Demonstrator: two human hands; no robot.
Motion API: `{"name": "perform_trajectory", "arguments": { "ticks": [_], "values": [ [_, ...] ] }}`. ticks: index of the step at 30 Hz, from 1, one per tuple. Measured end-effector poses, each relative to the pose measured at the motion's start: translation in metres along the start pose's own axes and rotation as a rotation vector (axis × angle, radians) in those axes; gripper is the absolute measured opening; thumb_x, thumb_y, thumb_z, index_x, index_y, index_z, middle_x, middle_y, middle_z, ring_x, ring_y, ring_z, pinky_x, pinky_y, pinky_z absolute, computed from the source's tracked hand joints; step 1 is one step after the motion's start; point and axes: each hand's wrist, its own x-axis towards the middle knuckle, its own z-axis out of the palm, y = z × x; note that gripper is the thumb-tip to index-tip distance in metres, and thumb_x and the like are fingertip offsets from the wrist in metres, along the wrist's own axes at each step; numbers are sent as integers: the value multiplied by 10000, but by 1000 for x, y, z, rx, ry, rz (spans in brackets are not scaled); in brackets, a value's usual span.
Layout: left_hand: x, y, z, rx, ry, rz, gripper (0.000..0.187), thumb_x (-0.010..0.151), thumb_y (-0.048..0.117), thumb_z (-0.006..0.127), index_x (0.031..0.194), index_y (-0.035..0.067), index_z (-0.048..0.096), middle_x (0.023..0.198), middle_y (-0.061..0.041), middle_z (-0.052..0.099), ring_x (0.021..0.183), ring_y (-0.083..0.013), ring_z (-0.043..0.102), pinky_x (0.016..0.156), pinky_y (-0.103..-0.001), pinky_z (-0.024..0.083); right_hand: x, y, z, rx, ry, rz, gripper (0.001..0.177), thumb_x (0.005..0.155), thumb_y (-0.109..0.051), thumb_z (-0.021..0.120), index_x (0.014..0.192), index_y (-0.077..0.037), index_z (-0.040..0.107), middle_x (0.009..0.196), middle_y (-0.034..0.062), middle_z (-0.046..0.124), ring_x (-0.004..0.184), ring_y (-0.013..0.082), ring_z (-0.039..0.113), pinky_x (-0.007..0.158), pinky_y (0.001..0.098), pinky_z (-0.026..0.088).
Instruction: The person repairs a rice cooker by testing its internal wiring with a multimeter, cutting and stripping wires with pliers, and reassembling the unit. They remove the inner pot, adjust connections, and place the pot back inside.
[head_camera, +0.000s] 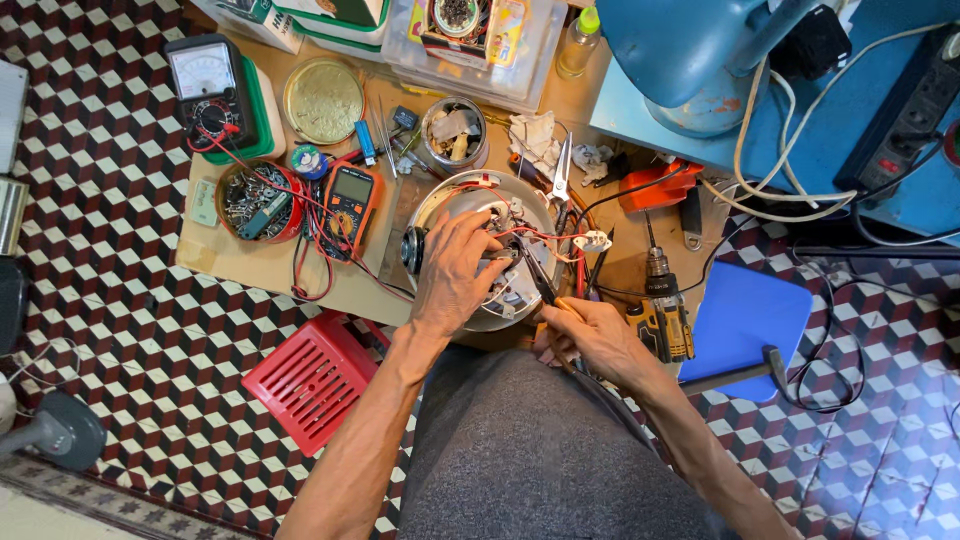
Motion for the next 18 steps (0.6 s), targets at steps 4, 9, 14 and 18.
{"name": "perform_trajectory", "arguments": {
  "ticks": [4,9,14,18],
  "values": [
    [3,1,-2,8,-2,-14,269,830,164,820,1012,44,662,1342,-162,613,1321,-354,532,1178,-518,340,2,5,7,196,-103,46,396,1017,-350,477,1005,-3,667,824,118,772,700,178,760,619,284,613],
    [4,2,-3,34,-8,-7,258,831,168,829,1000,59,668,1360,-161,610,1329,-353,535,1156,-504,359,4,6,14,388,-119,93,395,1032,-323,502,1028,40,656,753,170,734,624,230,741,552,303,602],
    [7,2,-2,55,13,10,257,817,168,838,1002,75,685,1365,-136,615,1323,-329,539,1122,-480,385,-2,3,14,503,-124,113,373,1024,-307,524,1008,42,654,687,167,704,522,239,695,455,308,544],
    [9,-1,-2,53,2,5,255,817,166,838,1003,77,687,1374,-136,609,1326,-324,536,1112,-465,395,-8,-9,16,547,-71,160,377,1010,-319,509,1000,27,657,707,171,717,560,251,715,512,334,593]
  ]
}}
